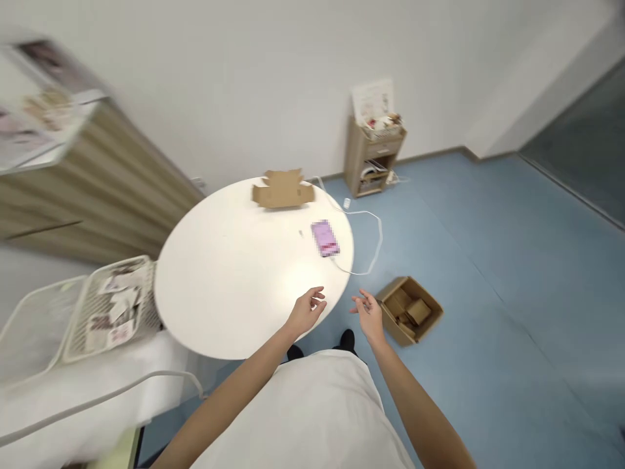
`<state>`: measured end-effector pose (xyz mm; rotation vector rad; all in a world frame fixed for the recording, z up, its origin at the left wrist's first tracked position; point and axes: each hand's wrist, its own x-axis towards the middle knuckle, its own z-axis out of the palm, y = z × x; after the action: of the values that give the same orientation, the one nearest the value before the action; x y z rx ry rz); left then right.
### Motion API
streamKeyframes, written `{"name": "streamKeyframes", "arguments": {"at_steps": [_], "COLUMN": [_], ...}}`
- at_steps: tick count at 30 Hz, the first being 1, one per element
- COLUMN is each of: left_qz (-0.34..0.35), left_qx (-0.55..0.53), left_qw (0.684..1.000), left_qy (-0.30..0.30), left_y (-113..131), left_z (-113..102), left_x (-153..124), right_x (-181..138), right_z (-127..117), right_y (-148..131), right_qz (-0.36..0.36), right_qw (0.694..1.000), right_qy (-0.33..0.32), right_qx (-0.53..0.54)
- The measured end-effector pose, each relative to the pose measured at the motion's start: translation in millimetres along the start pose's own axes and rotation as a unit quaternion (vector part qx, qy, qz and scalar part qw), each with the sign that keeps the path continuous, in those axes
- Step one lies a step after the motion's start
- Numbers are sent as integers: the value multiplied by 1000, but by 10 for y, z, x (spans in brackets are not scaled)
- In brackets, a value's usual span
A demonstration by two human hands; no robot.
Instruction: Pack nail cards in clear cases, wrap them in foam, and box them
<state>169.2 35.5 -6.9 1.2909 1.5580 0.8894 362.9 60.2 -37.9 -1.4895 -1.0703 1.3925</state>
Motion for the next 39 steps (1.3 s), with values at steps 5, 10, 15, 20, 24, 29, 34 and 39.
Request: {"name": "streamKeyframes", "arguments": {"at_steps": [5,10,15,20,24,29,34,39], "left_qz": [-48,-104,-140,-162,-167,-205,-236,-248], "left_qx": [-64,-121,-163,-146,-101,-22,62,123], "left_qw": [982,925,863,829,848,856,841,824], "left_qy": [169,344,458,515,492,475,483,494], "left_y": [-492,-999,-1226,-1239,-1171,-1145,-1312,-1610], "left_z": [-856,-1400,-1636,-1792,-1958,-2308,-2815,-3351], "left_x": [-702,-1481,-1908,-1949,-1988,-2155,-2268,-2212], "right_x": [-114,-267,-457,-478,-492,-578,-604,-644], "right_z": [937,1783,2409,2849,3152,3490,3843,4291], "right_y": [-58,41,14,-81,-116,-99,-65,-125], "right_qz": [-8,23,15,12,48,57,24,-56], "right_qw": [988,953,881,812,811,784,781,774], "right_qy": [-138,-272,-429,-536,-546,-581,-585,-571], "right_qx": [-67,-132,-200,-231,-205,-211,-219,-270]}}
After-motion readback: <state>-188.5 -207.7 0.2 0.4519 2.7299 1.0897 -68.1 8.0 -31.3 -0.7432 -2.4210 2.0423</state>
